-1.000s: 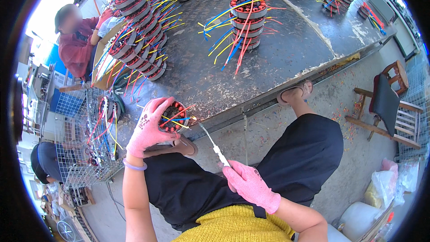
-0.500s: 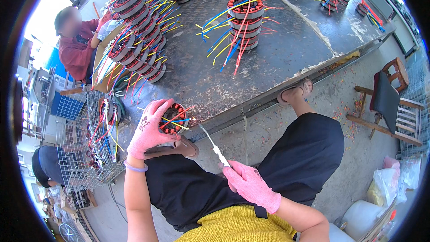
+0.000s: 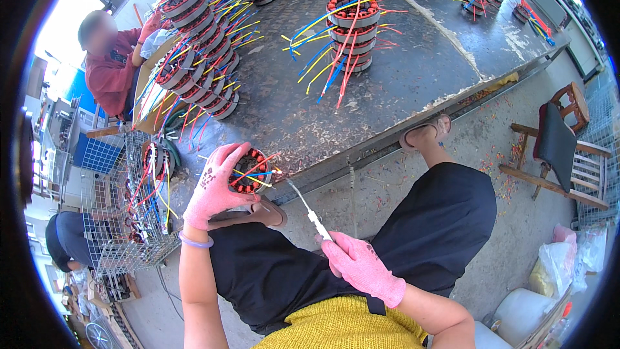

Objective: The person uses a small lighter to heat and fuse the ends of various colored wires on a component.

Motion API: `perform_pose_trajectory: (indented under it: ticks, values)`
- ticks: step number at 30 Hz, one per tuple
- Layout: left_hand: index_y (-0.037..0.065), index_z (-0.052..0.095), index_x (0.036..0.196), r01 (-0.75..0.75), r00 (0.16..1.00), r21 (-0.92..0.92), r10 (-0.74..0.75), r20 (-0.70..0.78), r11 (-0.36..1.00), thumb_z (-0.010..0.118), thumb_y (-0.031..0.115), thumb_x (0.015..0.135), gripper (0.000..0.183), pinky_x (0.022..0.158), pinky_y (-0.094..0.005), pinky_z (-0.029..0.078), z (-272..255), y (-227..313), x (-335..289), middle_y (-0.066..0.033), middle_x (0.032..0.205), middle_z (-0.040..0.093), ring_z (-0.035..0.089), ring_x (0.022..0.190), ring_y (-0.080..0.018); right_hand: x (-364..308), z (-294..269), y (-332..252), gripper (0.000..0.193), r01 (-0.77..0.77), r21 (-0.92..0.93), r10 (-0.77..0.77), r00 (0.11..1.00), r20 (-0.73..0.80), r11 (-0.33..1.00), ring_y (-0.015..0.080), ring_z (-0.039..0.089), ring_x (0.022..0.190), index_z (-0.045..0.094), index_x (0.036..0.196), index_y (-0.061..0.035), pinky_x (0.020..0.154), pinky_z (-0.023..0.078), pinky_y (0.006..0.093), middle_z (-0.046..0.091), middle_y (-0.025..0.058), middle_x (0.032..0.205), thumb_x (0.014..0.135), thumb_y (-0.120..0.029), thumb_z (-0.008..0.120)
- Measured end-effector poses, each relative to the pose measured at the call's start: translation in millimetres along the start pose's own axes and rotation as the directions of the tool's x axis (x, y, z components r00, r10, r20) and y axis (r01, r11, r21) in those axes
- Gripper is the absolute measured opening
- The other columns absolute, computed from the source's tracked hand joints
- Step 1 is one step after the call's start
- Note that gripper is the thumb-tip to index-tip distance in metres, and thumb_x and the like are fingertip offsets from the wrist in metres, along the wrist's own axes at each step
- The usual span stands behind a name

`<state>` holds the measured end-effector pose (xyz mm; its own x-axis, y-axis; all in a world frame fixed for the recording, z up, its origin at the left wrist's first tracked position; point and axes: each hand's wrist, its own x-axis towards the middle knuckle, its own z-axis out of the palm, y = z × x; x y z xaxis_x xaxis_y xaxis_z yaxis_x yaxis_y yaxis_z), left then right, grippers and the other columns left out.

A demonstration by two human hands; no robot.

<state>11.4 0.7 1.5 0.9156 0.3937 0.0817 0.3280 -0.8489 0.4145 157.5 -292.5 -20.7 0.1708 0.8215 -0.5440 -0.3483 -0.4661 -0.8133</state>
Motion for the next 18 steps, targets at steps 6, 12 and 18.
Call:
perform_pose_trajectory:
  ticks: [6, 12, 18]
  values:
    - [0.007, 0.05, 0.141, 0.007, 1.0, 0.0, -0.007, 0.007, 1.0, 0.091, 0.028, 0.054, 0.099, 0.11, -0.0471, 0.037, -0.2, 0.1, -0.1, -0.0171, 0.134, 0.052, 0.049, 0.126, -0.0386, 1.4, 0.1, 2.9, 0.037, 0.033, 0.01, -0.033, 0.999, 0.001, 0.999, 0.0056, 0.045, 0.056, 0.06, 0.127, -0.0007, 0.054, 0.038, 0.025, 0.05, -0.0015, 0.065, 0.106, -0.029, 0.05]
    - [0.006, 0.05, 0.141, 0.002, 1.0, -0.001, -0.002, 0.008, 1.0, 0.091, 0.029, 0.054, 0.098, 0.11, -0.0471, 0.037, -1.0, -0.1, -0.5, -0.0174, 0.134, 0.052, 0.049, 0.125, -0.0387, 1.1, 0.0, 2.7, 0.037, 0.02, 0.045, -0.021, 1.0, 0.012, 0.999, 0.0052, 0.045, 0.056, 0.06, 0.128, -0.0008, 0.053, 0.038, 0.0248, 0.049, -0.0019, 0.065, 0.106, -0.029, 0.049]
    - [0.006, 0.05, 0.141, -0.007, 1.0, 0.008, 0.007, 0.001, 1.0, 0.09, 0.029, 0.055, 0.098, 0.11, -0.0472, 0.038, -0.6, 0.7, 0.1, -0.0175, 0.134, 0.052, 0.049, 0.125, -0.0388, 0.9, 0.3, 1.7, 0.038, 0.012, 0.025, -0.012, 1.0, 0.006, 1.0, 0.0049, 0.044, 0.056, 0.06, 0.129, -0.0011, 0.053, 0.037, 0.0244, 0.049, -0.0022, 0.064, 0.106, -0.03, 0.049]
